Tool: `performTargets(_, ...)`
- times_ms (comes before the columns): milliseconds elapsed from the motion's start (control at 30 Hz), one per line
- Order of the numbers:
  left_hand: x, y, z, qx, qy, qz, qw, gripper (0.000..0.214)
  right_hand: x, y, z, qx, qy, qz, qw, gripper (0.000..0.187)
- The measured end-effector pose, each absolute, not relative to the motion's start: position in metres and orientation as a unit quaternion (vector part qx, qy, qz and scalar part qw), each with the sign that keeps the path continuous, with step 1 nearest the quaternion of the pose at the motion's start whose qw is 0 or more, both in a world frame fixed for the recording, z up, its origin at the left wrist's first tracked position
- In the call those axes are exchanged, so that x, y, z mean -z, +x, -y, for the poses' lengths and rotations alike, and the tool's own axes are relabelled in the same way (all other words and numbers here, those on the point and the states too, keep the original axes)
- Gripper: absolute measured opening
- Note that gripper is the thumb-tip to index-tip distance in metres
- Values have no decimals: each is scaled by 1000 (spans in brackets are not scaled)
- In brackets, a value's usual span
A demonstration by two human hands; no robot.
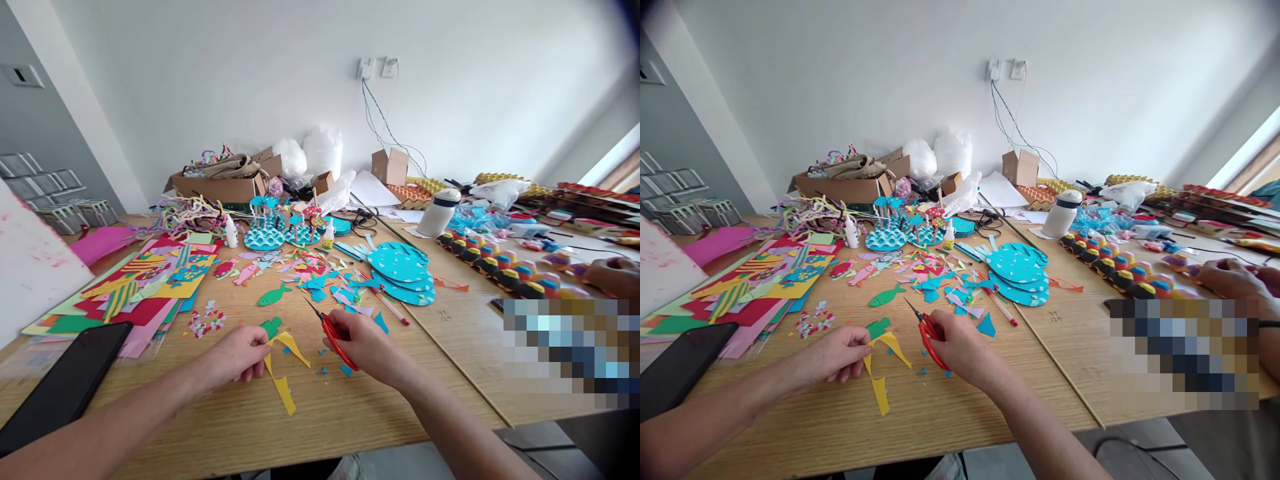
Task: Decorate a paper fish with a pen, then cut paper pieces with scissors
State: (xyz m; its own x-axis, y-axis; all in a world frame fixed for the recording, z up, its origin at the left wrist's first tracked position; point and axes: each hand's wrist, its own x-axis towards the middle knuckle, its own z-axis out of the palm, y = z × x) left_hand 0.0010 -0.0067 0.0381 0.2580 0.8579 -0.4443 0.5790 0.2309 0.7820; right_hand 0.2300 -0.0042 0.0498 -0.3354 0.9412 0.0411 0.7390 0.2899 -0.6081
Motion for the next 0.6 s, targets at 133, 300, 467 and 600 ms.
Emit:
performTargets(133, -49, 8, 15, -161, 615, -553, 538, 25, -49, 227, 5, -308, -535, 747, 247, 14)
performTargets(300, -60, 26, 22, -203, 619, -491, 578, 31, -65, 226, 23, -403, -492, 682, 360, 18)
performTargets(467, -61, 40, 14, -253, 631, -460, 572, 32, -79, 237, 69, -398, -516, 671, 355, 29)
performTargets(600, -58, 52, 7, -259, 642, -442, 570, 30, -65, 243, 97, -371, -563, 677, 295, 27)
